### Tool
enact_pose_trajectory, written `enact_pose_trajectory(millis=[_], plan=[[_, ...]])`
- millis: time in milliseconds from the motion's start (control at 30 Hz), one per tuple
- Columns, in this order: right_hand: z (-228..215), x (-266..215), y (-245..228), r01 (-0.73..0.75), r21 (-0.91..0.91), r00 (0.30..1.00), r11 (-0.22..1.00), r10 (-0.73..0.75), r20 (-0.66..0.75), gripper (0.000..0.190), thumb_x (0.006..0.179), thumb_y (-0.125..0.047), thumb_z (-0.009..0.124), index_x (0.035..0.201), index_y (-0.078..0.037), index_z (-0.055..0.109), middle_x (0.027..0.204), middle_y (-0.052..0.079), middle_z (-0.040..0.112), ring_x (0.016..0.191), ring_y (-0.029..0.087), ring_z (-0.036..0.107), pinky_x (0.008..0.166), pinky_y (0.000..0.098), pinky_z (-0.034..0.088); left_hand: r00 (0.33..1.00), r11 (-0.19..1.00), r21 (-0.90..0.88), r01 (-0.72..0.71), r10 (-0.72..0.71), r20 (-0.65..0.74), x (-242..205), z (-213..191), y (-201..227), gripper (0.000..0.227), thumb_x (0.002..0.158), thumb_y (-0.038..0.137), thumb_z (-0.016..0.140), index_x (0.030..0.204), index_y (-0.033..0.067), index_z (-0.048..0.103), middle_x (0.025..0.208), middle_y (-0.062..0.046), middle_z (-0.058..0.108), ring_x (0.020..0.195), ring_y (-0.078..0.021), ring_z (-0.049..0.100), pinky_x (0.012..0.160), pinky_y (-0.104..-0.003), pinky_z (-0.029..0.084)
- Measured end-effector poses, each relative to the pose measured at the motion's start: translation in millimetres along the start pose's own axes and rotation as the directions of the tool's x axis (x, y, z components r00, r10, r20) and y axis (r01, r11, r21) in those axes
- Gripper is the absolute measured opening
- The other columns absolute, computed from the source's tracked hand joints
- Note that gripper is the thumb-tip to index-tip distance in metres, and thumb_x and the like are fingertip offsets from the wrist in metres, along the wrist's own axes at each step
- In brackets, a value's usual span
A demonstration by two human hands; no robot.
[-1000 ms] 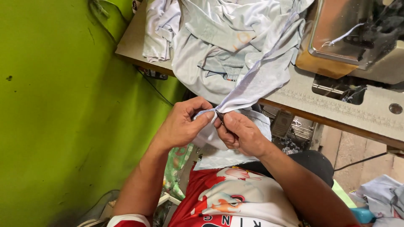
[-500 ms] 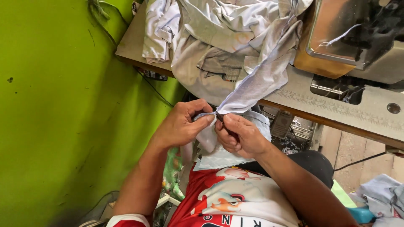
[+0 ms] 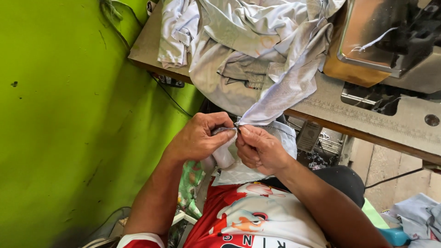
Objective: Trimming excess threads from fabric parts using snips at a sewing machine station
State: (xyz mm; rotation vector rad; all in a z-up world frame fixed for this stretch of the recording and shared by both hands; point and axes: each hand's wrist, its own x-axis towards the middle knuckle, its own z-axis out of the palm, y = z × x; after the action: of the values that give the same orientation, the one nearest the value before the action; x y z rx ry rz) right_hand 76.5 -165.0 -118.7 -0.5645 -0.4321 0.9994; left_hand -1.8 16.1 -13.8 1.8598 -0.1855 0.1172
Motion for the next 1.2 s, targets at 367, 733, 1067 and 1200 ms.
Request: enact_pose_trajectory(millis=[367,733,1067,1200], plan=[[0.1,3.6,-2.3,0.054,-0.006,0.998,0.999,-0.054,-0.018,0.03,0.108,-0.028,0.042,0.097,-0.002,0.05,0.044,0.001,0.03,0.029,0.011,0.031,0.028,0.0224,0.032,0.999,1.0,-0.024,0.0,-0.001,-0.032,-2.0,1.1,-7.1,0.006,0.086,0.005,0.07,0.088,0.0049,0.075,0.07,-0.008,0.065,0.069,-0.0106,0.054,0.063,-0.027,0.047],[12.0,-2.7,-28.8,0.229,-0.75,0.845,0.621,-0.509,-0.163,0.019,0.083,0.001,0.08,0.094,0.0,0.065,0.076,0.007,0.064,0.057,0.006,0.052,0.05,0.0166,0.045,0.995,0.988,0.133,-0.085,0.091,-0.046,-10.5,27.0,28.8,0.053,0.089,-0.005,0.05,0.142,0.0007,0.053,0.098,-0.023,0.073,0.092,-0.0349,0.068,0.082,-0.046,0.056],[99.2,-55.1,-118.7,0.197,-0.967,0.859,0.162,-0.504,0.09,0.028,0.081,0.009,0.063,0.102,-0.005,0.076,0.065,0.005,0.059,0.062,0.009,0.048,0.054,0.0253,0.045,0.989,0.988,-0.062,-0.141,0.144,0.045,12.4,46.2,-32.7,0.015,0.085,0.007,0.075,0.1,0.011,0.075,0.087,-0.006,0.074,0.088,-0.0137,0.064,0.086,-0.037,0.053],[100.7,-84.6,-151.0,-0.005,-1.0,0.846,-0.019,-0.534,0.006,0.049,0.069,0.014,0.057,0.106,-0.011,0.078,0.072,0.003,0.068,0.067,0.012,0.064,0.066,0.0248,0.052,0.963,0.944,0.217,-0.247,0.264,-0.05,6.1,25.4,1.3,0.01,0.087,-0.001,0.068,0.094,0.0046,0.072,0.078,-0.017,0.069,0.076,-0.036,0.07,0.075,-0.045,0.055]])
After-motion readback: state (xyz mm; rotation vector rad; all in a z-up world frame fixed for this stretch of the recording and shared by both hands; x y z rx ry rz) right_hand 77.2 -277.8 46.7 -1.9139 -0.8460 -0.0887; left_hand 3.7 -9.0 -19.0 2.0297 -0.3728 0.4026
